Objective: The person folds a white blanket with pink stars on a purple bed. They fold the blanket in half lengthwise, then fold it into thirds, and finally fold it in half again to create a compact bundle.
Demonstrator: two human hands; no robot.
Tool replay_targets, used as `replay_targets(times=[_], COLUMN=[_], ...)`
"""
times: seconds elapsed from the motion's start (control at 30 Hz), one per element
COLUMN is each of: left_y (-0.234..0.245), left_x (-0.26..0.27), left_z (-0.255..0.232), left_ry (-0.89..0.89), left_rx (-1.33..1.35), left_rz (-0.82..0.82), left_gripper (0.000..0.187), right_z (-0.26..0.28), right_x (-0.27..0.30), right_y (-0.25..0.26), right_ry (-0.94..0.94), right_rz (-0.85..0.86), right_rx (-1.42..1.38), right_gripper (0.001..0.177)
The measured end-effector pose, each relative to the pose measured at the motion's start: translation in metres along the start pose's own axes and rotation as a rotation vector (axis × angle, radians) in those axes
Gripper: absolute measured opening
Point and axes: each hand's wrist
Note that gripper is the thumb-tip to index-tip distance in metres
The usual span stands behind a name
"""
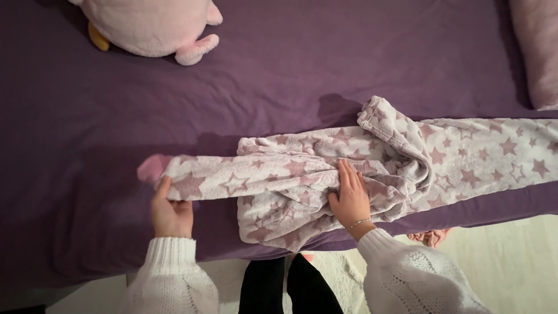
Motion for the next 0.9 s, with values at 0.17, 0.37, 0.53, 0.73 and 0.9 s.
replay_targets(times=[0.17,0.37,0.53,0.73,0.9], left_y=[-0.032,-0.065,-0.084,-0.058,-0.029], left_x=[0.039,0.102,0.156,0.197,0.177], left_z=[0.011,0.068,0.174,0.236,0.189], left_ry=[-0.569,-1.195,-1.234,-1.338,-1.195], left_rx=[-0.170,-0.721,-0.869,-0.953,-1.079], left_rz=[0.157,0.678,1.106,1.320,1.348], left_gripper=[0.053,0.019,0.048,0.058,0.027], right_z=[0.004,0.032,0.051,-0.070,-0.162], right_x=[-0.001,-0.009,-0.043,-0.041,-0.041], right_y=[0.004,0.066,0.155,0.169,0.217], right_ry=[-0.046,-0.187,-0.786,-0.766,-0.722], right_rz=[0.017,0.061,0.040,-0.172,-0.289], right_rx=[-0.048,-0.772,-1.526,-1.240,-1.098], right_gripper=[0.092,0.088,0.058,0.025,0.014])
Point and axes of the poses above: each hand's wrist, its own x-axis away from the middle knuckle, its own y-axis out of the back of the hand, z = x × y, and after that the axes turned 5 degrees about -z, right-handed
